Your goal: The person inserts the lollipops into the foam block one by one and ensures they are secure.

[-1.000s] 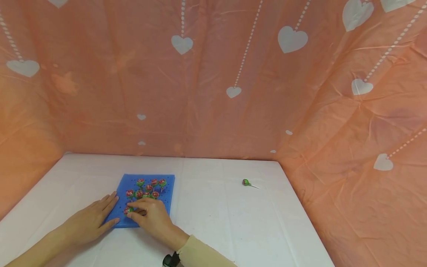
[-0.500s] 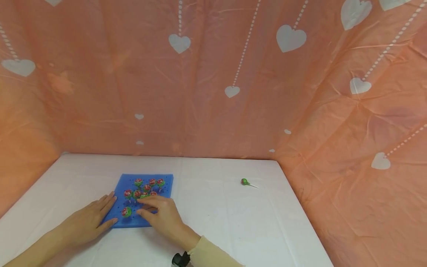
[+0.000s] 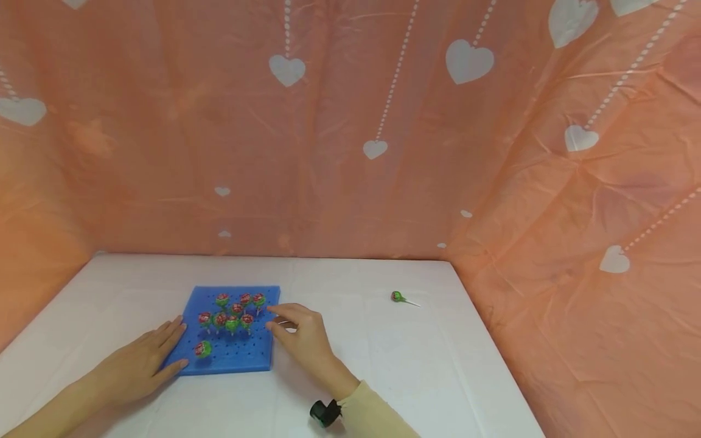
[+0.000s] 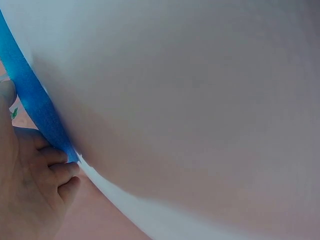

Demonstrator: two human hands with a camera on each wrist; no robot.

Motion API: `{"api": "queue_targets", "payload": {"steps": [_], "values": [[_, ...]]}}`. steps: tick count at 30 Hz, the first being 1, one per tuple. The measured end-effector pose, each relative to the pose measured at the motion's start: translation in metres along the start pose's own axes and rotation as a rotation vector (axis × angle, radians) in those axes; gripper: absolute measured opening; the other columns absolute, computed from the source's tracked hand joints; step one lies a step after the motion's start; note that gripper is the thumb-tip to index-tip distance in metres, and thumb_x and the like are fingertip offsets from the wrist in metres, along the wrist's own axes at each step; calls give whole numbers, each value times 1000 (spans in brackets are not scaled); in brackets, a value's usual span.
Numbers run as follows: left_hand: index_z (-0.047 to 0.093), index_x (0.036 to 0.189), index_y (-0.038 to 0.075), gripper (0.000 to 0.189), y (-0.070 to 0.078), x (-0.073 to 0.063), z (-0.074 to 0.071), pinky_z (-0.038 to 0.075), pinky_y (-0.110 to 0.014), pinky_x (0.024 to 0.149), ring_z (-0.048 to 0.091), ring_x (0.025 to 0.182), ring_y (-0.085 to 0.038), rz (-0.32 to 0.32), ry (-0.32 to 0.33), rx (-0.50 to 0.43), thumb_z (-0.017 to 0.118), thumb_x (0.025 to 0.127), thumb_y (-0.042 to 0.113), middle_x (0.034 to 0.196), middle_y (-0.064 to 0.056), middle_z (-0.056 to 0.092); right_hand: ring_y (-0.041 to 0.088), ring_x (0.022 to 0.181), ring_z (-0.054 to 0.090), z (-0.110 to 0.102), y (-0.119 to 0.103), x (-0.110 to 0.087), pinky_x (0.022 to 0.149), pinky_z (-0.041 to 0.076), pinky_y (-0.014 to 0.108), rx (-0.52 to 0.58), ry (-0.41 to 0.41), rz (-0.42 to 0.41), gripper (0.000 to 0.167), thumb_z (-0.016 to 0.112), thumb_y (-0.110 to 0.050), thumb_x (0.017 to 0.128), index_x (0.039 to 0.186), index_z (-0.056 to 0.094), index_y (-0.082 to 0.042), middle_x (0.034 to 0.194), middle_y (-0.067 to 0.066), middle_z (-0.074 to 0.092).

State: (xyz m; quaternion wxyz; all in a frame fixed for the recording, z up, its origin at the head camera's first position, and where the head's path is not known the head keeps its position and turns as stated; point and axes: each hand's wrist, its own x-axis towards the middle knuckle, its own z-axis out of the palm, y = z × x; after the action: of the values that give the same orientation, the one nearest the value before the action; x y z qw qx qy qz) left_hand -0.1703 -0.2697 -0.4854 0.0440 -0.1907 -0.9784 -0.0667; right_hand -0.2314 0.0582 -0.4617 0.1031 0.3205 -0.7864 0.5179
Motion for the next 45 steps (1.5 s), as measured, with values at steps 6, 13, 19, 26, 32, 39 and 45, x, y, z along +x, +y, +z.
{"api": "queue_targets", "payload": {"steps": [6,13,19,26,32,39,45], "values": [[51,143,-16,78,-2,-2,1,41,-64,113,45,140,-54,-10,-6,-1,63,101,48,152,-37,45,25,96,77,-23,15,-3,84,62,26,-29,93,19,29,78,-3,93,122,77,-3,117,11,76],[51,143,-16,78,-3,-4,6,40,-64,113,45,140,-55,-8,5,-15,63,102,48,151,-37,46,30,91,78,-50,37,-8,80,63,26,-63,206,11,27,79,4,89,116,78,-1,111,14,77],[51,143,-16,78,-3,-4,8,41,-64,113,45,140,-54,-5,21,-15,64,101,49,151,-36,47,32,90,77,-79,53,-14,79,64,27,-135,238,57,29,79,7,87,115,78,0,111,14,77],[51,143,-15,79,-4,-1,8,40,-64,113,44,140,-54,-5,8,-3,62,101,51,152,-36,46,32,90,78,-117,71,-20,75,63,24,-270,246,93,29,79,7,86,116,77,4,112,18,76],[51,143,-15,78,-3,-1,6,40,-64,113,44,140,-54,-4,4,-2,63,101,50,151,-36,46,32,89,77,-145,87,-25,76,65,32,-398,249,113,30,78,7,87,116,76,5,112,19,76],[52,143,-15,77,-2,-2,3,40,-64,114,44,141,-53,1,12,0,63,101,49,151,-35,47,34,94,75,-176,101,-28,81,64,40,-501,226,193,27,76,5,90,117,75,6,114,18,74],[52,143,-15,78,-3,-2,3,39,-64,114,43,141,-54,-2,11,11,63,101,50,152,-35,46,39,104,72,-193,111,-27,86,62,47,-599,171,248,30,77,-3,92,121,74,5,122,22,71]]}}
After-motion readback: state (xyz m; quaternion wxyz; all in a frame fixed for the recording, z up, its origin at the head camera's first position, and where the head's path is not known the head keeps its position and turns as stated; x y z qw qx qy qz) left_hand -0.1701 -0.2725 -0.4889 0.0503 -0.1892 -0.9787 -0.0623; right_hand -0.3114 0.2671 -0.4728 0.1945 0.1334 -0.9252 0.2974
